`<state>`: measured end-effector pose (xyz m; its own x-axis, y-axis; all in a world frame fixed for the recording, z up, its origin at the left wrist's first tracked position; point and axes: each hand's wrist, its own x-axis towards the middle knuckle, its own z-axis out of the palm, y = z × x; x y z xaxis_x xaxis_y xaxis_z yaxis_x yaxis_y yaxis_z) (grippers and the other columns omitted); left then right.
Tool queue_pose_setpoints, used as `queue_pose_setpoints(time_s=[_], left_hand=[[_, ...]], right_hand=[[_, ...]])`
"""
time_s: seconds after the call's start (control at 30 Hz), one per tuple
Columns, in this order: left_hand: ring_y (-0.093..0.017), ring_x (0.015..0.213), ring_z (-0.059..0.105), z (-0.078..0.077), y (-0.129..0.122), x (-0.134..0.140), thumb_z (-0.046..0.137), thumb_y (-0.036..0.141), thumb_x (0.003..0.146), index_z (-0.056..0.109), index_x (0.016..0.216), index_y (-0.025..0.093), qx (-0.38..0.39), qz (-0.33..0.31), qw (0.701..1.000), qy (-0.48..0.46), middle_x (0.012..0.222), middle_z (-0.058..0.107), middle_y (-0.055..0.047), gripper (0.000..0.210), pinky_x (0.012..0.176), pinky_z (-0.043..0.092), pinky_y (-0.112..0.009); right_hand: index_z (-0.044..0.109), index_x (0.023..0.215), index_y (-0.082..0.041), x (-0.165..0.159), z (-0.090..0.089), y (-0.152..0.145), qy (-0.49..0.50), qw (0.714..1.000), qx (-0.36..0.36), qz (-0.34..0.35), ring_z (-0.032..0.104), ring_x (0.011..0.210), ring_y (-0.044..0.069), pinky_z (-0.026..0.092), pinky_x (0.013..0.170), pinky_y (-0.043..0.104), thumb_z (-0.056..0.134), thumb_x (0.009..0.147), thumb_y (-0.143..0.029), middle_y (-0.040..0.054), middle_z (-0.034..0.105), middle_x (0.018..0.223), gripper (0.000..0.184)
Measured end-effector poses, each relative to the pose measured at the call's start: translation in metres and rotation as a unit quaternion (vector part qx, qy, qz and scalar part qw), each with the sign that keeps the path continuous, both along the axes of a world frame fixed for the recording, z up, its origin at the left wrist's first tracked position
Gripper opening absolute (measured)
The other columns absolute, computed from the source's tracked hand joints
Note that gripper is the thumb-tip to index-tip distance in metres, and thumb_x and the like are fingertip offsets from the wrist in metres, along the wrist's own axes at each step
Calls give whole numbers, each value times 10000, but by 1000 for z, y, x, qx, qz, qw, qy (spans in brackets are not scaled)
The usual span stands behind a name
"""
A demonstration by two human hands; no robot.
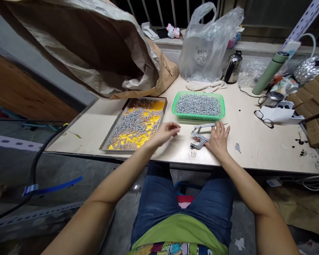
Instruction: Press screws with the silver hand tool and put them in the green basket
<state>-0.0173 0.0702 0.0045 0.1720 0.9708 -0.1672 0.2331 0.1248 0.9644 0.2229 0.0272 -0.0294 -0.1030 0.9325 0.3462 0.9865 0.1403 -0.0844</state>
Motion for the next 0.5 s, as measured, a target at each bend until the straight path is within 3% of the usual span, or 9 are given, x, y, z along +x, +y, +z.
queue_pose_setpoints(time_s=[0.1, 0.17, 0.3, 0.5], left_hand=[[-85, 542, 513, -19, -24, 36, 717, 170, 690, 602, 712, 131, -48, -10, 994, -94, 616, 577, 6, 124, 570, 413, -238], [-81, 537, 519, -25, -30, 48, 744, 153, 662, 595, 784, 140, -59, 6, 989, -132, 599, 567, 28, 194, 571, 409, -230], [-80, 544, 539, -24, -31, 49, 732, 63, 644, 515, 1086, 157, -66, 22, 986, -149, 589, 566, 68, 501, 586, 412, -219], [-87, 534, 547, -21, -24, 48, 760, 70, 637, 388, 1295, 150, -72, -44, 988, -127, 592, 574, 75, 760, 568, 394, -219]], right_hand=[[503, 1268, -43, -2, 3, -3, -17, 1000, 21, -2, 236, 1383, 394, 82, 1108, 686, 427, 834, -619, 269, 395, 1430, 725], [467, 1301, -44, -3, 4, -4, -22, 999, 27, -12, 205, 1400, 390, 60, 1110, 689, 423, 850, -573, 265, 370, 1453, 696], [431, 1326, -27, -5, 3, -4, -24, 999, 27, -24, 170, 1417, 387, 36, 1109, 696, 402, 868, -522, 271, 337, 1473, 674], [408, 1346, -39, -8, 4, -5, -26, 999, 25, -14, 132, 1432, 383, 19, 1108, 700, 408, 864, -514, 262, 288, 1504, 676]])
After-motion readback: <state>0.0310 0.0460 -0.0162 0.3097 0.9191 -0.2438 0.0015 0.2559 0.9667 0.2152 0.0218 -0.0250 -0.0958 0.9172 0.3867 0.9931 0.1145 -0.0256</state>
